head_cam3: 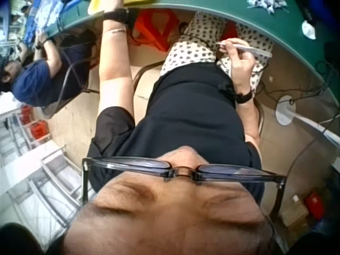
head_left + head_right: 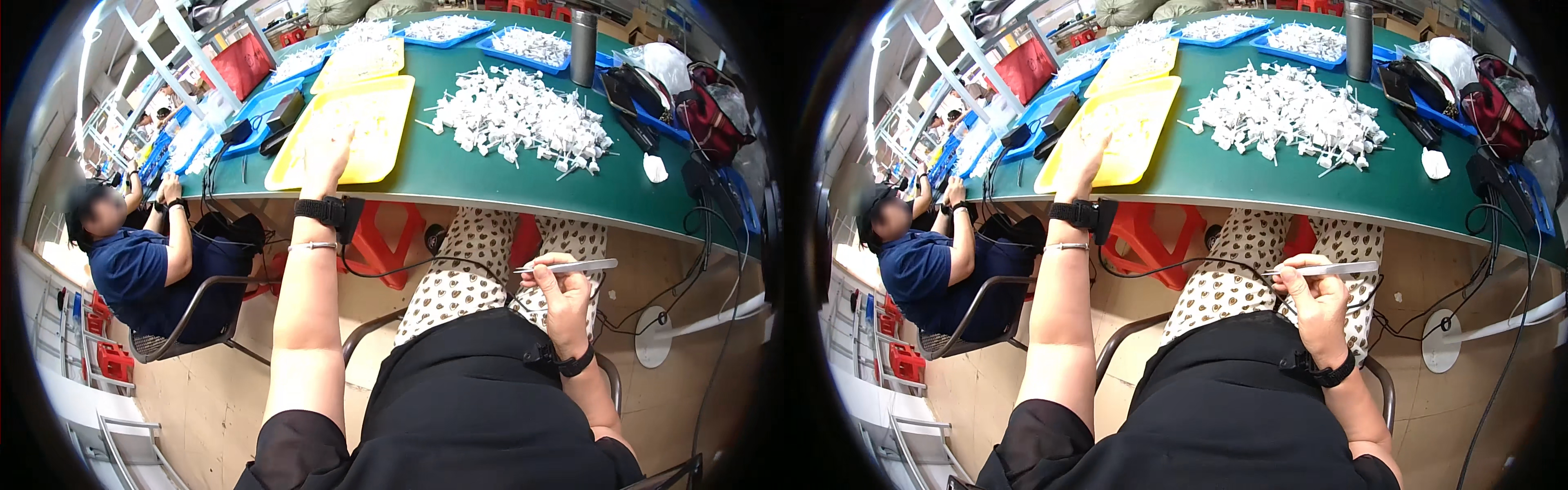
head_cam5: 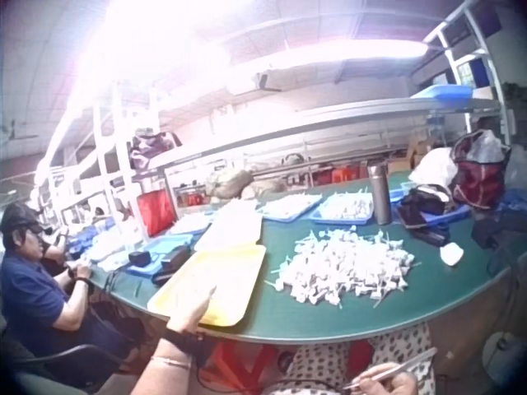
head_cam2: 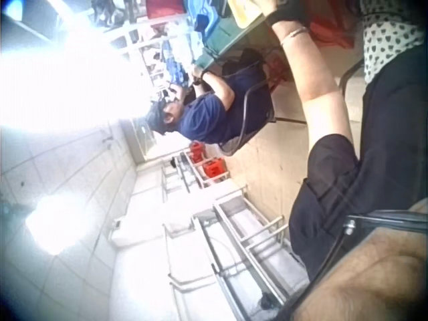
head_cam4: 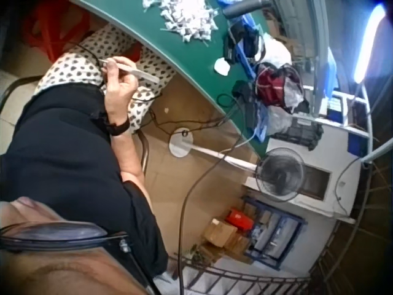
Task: The person sits at a green workbench and repeatedly picks up small white plastic components from a pile. Using a metal tool held in the right hand, the person manipulates each component individually, appearing to press or adjust a specific part. The person then places the finished component onto a yellow tray. Another person is visible working at the same table in the background.
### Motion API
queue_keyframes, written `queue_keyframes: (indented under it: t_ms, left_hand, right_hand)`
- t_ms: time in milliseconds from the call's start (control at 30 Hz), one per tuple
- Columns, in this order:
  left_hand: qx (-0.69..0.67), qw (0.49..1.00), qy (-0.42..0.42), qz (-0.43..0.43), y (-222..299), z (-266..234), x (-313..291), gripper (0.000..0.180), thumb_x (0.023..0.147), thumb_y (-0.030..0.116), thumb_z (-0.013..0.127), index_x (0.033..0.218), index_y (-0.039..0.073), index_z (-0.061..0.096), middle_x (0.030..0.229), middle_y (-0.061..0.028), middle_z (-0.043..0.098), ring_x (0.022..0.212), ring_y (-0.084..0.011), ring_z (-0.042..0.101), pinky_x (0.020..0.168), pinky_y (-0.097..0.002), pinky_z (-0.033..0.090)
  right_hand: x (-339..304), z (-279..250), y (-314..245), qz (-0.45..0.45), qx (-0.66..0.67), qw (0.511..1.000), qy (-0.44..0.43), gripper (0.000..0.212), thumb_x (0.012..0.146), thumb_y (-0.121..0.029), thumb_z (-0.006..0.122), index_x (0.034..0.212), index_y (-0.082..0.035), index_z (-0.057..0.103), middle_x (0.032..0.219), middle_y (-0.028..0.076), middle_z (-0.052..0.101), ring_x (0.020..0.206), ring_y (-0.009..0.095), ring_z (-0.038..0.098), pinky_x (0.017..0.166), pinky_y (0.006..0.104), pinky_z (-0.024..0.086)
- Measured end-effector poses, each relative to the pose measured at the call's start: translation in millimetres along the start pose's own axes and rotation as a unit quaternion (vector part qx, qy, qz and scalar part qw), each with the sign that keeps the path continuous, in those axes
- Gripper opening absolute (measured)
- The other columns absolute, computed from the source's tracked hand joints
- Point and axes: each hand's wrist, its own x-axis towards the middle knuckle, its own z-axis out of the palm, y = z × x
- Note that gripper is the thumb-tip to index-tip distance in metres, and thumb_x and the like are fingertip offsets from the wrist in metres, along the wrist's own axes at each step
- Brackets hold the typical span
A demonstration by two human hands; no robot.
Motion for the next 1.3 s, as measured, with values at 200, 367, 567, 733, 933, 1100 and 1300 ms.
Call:
queue_keyframes:
  t_ms: [200, 367, 567, 733, 933, 1100, 1300]
  left_hand:
    - [-0.07, 0.991, -0.108, 0.04, 79, 45, -22, 0.032, 0.092, 0.028, 0.071, 0.117, 0.009, 0.071, 0.118, -0.0154, 0.069, 0.112, -0.029, 0.064, 0.097, -0.0401, 0.05]
    - [-0.04, 0.97, -0.219, 0.103, 130, 79, -28, 0.024, 0.09, 0.022, 0.071, 0.111, 0.011, 0.072, 0.113, -0.0152, 0.068, 0.104, -0.0353, 0.065, 0.093, -0.0423, 0.052]
    - [0.011, 0.971, -0.195, 0.138, 133, 99, -23, 0.014, 0.082, 0.012, 0.072, 0.095, 0.006, 0.069, 0.102, -0.0159, 0.067, 0.1, -0.0346, 0.065, 0.088, -0.0429, 0.052]
    - [-0.002, 0.976, -0.182, 0.123, 132, 101, -23, 0.007, 0.082, 0.01, 0.07, 0.088, 0.006, 0.071, 0.1, -0.0161, 0.067, 0.096, -0.0348, 0.066, 0.086, -0.0425, 0.053]
    - [-0.075, 0.968, -0.235, 0.034, 126, 100, -16, 0.008, 0.082, 0.014, 0.074, 0.084, 0.006, 0.073, 0.09, -0.0138, 0.071, 0.088, -0.0291, 0.069, 0.079, -0.0394, 0.054]
    - [-0.472, 0.814, -0.245, -0.234, 123, 77, -12, 0.015, 0.086, 0.018, 0.077, 0.086, 0.006, 0.069, 0.085, -0.0032, 0.069, 0.084, -0.015, 0.066, 0.072, -0.0305, 0.054]
    - [-0.682, 0.647, -0.163, -0.3, 118, 53, -31, 0.021, 0.092, 0.014, 0.068, 0.105, -0.001, 0.06, 0.105, -0.014, 0.069, 0.088, -0.0197, 0.07, 0.077, -0.0291, 0.061]
  right_hand:
    - [-1, 0, 2, 0.009, -0.007, 1.0, -0.002, 0.012, 0.098, -0.008, 0.067, 0.107, 0.0, 0.064, 0.095, 0.006, 0.069, 0.085, 0.012, 0.069, 0.08, 0.0267, 0.059]
    - [-3, 0, -1, 0.005, -0.016, 1.0, 0.0, 0.013, 0.098, -0.007, 0.067, 0.108, 0.0, 0.063, 0.096, 0.007, 0.069, 0.085, 0.012, 0.069, 0.081, 0.0268, 0.059]
    - [-3, -1, 1, -0.02, -0.029, 0.999, -0.002, 0.012, 0.099, -0.008, 0.065, 0.108, 0.0, 0.062, 0.097, 0.007, 0.068, 0.086, 0.012, 0.068, 0.079, 0.0273, 0.059]
    - [-4, 0, 0, -0.028, -0.05, 0.998, -0.017, 0.01, 0.1, -0.007, 0.063, 0.108, 0.0, 0.061, 0.097, 0.007, 0.068, 0.085, 0.011, 0.067, 0.08, 0.0275, 0.058]
    - [-3, -5, 5, -0.03, -0.056, 0.998, -0.017, 0.012, 0.101, -0.008, 0.062, 0.109, 0.001, 0.062, 0.098, 0.007, 0.068, 0.087, 0.012, 0.067, 0.081, 0.027, 0.058]
    - [-3, -6, 7, -0.037, -0.058, 0.997, -0.022, 0.012, 0.101, -0.008, 0.061, 0.11, 0.001, 0.061, 0.098, 0.007, 0.068, 0.087, 0.013, 0.068, 0.08, 0.0272, 0.059]
    - [-4, -3, 4, -0.029, -0.062, 0.997, -0.019, 0.012, 0.101, -0.008, 0.062, 0.109, 0.001, 0.061, 0.098, 0.009, 0.069, 0.087, 0.014, 0.068, 0.081, 0.0275, 0.059]
